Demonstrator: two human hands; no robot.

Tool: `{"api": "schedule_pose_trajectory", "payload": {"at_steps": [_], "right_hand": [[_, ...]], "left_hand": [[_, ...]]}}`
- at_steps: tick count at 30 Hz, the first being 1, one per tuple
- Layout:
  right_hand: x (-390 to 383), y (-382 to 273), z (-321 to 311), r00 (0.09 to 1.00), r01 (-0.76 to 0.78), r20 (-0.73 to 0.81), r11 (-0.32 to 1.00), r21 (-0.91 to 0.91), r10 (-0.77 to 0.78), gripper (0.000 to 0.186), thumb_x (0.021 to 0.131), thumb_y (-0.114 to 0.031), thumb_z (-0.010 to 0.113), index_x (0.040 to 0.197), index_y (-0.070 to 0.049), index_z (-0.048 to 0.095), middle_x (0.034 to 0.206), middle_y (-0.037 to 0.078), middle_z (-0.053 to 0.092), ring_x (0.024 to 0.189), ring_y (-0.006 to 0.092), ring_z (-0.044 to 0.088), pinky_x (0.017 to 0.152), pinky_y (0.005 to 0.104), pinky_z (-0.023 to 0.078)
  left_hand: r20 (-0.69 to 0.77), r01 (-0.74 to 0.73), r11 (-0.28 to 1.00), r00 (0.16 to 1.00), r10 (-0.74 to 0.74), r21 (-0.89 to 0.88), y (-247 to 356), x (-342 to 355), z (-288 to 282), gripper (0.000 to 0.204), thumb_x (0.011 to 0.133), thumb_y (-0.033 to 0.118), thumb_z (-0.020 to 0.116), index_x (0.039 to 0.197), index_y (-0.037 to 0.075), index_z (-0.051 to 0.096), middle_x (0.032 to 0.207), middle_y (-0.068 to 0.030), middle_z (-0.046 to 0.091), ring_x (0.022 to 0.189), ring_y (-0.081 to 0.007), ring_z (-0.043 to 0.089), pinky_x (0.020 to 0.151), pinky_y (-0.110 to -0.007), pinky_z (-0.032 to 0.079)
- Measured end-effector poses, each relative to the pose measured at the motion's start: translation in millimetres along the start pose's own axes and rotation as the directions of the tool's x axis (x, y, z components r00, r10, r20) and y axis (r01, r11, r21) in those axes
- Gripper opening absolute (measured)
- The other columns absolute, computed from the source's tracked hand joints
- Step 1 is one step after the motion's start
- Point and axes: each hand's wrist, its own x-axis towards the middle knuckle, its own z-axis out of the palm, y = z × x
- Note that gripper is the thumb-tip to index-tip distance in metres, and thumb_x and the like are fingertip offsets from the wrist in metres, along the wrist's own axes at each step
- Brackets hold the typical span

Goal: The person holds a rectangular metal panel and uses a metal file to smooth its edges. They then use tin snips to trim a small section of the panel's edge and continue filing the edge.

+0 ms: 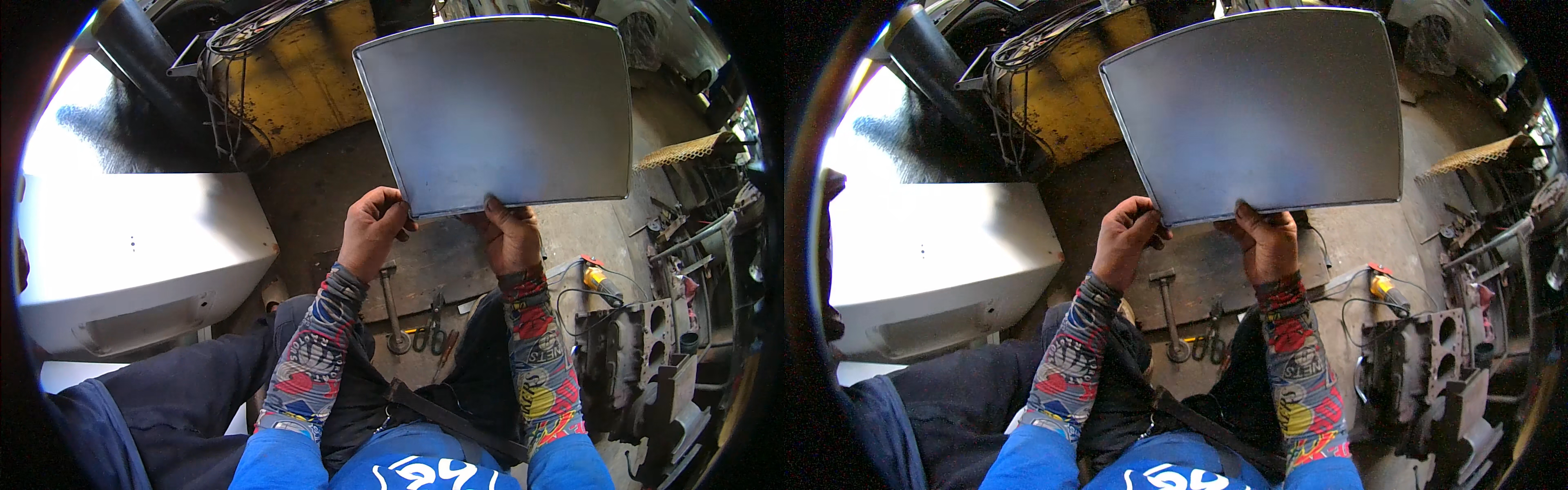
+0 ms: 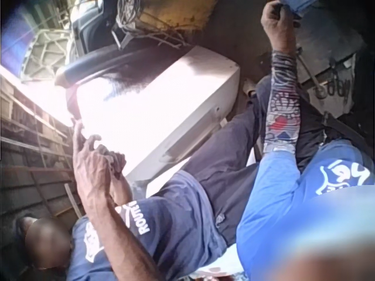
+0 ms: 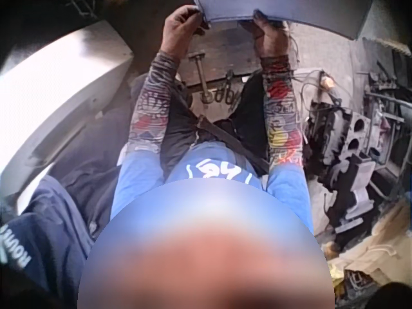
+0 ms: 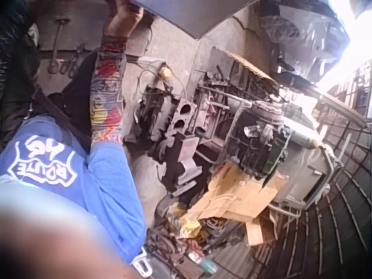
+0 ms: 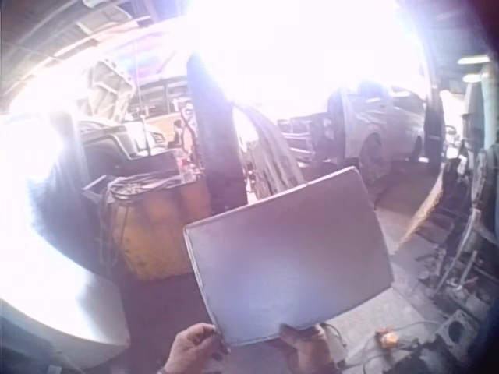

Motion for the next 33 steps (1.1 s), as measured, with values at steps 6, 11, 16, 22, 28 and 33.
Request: {"api": "schedule_pose_trajectory", "payload": {"at_steps": [6, 11, 16, 22, 28, 33], "right_hand": [[0.5, 5.4, -5.8, 0.986, -0.117, 0.12, 0.993, 0.017, 0.114, 0.025, 0.092, -0.008, 0.065, 0.116, -0.006, 0.062, 0.111, 0.007, 0.068, 0.1, 0.0256, 0.067, 0.093, 0.0468, 0.055], [7.7, 10.8, -10.5, 0.955, -0.192, 0.263, 0.965, 0.18, 0.141, 0.016, 0.092, -0.006, 0.064, 0.108, -0.009, 0.066, 0.104, 0.005, 0.07, 0.097, 0.0207, 0.068, 0.099, 0.0489, 0.052], [6.3, 9.6, -8.9, 0.953, -0.201, 0.271, 0.951, 0.235, 0.135, 0.015, 0.092, -0.002, 0.061, 0.103, -0.009, 0.068, 0.1, 0.005, 0.072, 0.096, 0.0196, 0.068, 0.101, 0.0497, 0.05], [7.3, 10.8, -4.2, 0.931, -0.21, 0.337, 0.959, 0.188, 0.138, 0.019, 0.091, 0.0, 0.059, 0.106, -0.008, 0.068, 0.101, 0.006, 0.072, 0.098, 0.0206, 0.068, 0.103, 0.0498, 0.048], [9.0, 13.4, -6.0, 0.939, -0.254, 0.294, 0.938, 0.235, 0.181, 0.02, 0.09, -0.002, 0.058, 0.107, -0.007, 0.068, 0.103, 0.009, 0.072, 0.101, 0.0235, 0.068, 0.104, 0.0494, 0.047], [14.5, 19.2, -9.2, 0.924, -0.256, 0.35, 0.928, 0.27, 0.153, 0.018, 0.09, -0.003, 0.058, 0.104, -0.006, 0.069, 0.103, 0.01, 0.072, 0.103, 0.0248, 0.068, 0.105, 0.05, 0.046]], "left_hand": [[-0.034, -0.164, 0.95, 0.983, 0.18, 0.265, 3.3, -1.6, -3.3, 0.017, 0.098, 0.02, 0.063, 0.102, 0.003, 0.062, 0.083, 0.0005, 0.061, 0.073, -0.0077, 0.06, 0.067, -0.024, 0.051], [-0.015, -0.302, 0.864, 0.942, 0.336, 0.403, 12.3, -2.4, -3.0, 0.021, 0.098, 0.023, 0.063, 0.104, 0.003, 0.062, 0.088, 0.0001, 0.062, 0.078, -0.0068, 0.059, 0.072, -0.024, 0.051], [-0.036, -0.407, 0.85, 0.896, 0.443, 0.334, 19.9, -4.3, -1.2, 0.018, 0.096, 0.02, 0.065, 0.105, 0.004, 0.064, 0.092, -0.0013, 0.065, 0.079, -0.0071, 0.059, 0.073, -0.023, 0.05], [0.014, -0.444, 0.792, 0.875, 0.483, 0.42, 26.6, -6.2, -7.4, 0.013, 0.094, 0.012, 0.065, 0.102, 0.003, 0.064, 0.088, -0.005, 0.067, 0.071, -0.0101, 0.059, 0.066, -0.025, 0.049], [0.137, -0.57, 0.579, 0.771, 0.621, 0.583, 31.6, -7.4, -7.5, 0.01, 0.091, 0.011, 0.066, 0.098, 0.003, 0.065, 0.084, -0.0101, 0.065, 0.073, -0.0203, 0.063, 0.066, -0.03, 0.051], [0.184, -0.581, 0.542, 0.766, 0.616, 0.607, 37.0, -10.3, -9.6, 0.01, 0.09, 0.01, 0.068, 0.096, 0.002, 0.065, 0.085, -0.0119, 0.065, 0.075, -0.0246, 0.064, 0.067, -0.034, 0.052]]}}
